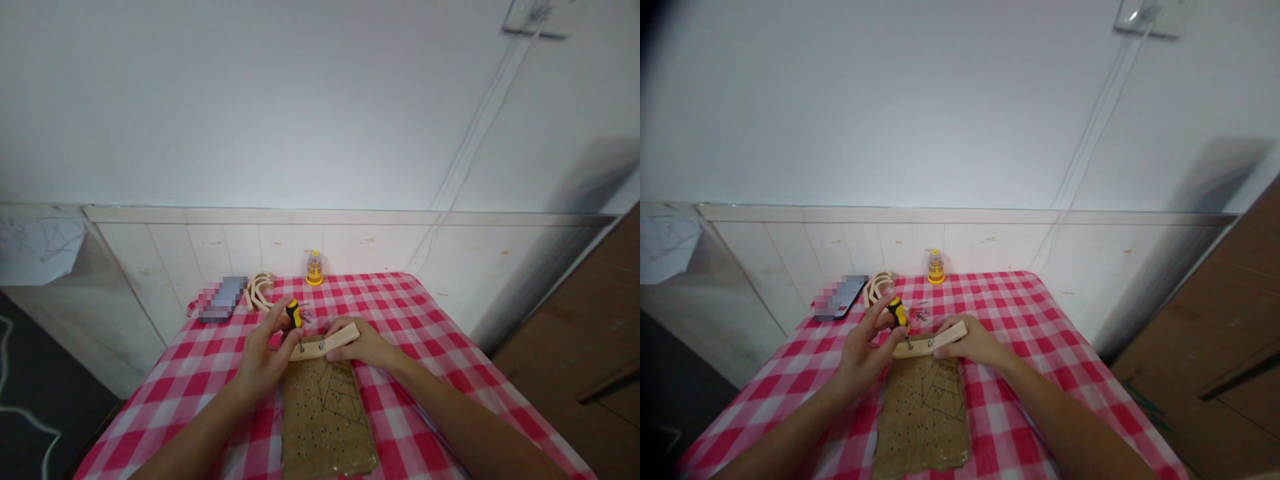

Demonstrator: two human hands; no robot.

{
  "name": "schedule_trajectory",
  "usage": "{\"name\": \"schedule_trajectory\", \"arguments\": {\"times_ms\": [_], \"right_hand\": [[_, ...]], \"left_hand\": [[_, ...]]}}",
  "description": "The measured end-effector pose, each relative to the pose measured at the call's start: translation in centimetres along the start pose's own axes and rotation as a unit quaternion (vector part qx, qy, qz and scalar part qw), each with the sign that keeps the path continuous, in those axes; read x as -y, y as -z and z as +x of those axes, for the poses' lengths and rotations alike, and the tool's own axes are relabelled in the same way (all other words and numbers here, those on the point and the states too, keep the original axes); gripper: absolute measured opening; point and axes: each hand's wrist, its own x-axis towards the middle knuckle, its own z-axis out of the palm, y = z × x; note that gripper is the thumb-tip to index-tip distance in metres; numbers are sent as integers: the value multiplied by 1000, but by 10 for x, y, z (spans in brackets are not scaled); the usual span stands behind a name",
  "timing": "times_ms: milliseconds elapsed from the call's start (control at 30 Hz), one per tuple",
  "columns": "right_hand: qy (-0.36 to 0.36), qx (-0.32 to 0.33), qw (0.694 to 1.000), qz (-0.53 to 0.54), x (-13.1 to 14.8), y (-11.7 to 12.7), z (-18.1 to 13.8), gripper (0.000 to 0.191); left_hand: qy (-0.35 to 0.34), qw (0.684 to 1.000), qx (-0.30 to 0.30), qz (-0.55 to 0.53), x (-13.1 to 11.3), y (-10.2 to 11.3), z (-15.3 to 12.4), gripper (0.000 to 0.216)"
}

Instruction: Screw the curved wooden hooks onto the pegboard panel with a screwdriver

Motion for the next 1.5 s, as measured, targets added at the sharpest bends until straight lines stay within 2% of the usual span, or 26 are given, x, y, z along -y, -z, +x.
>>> {"name": "schedule_trajectory", "arguments": {"times_ms": [300,533,767,1500], "right_hand": [[-3,-1,1000,6,1,-1,0,36],[1,1,1000,11,2,-2,-1,37],[14,7,1000,17,4,-2,-1,37],[2,7,1000,7,3,-1,-1,36]], "left_hand": [[18,1000,7,-13,3,-1,-2,53],[44,999,-23,-9,12,-4,-6,55],[53,998,-19,-30,13,-4,-4,57],[30,999,-20,-22,4,-3,-2,60]]}}
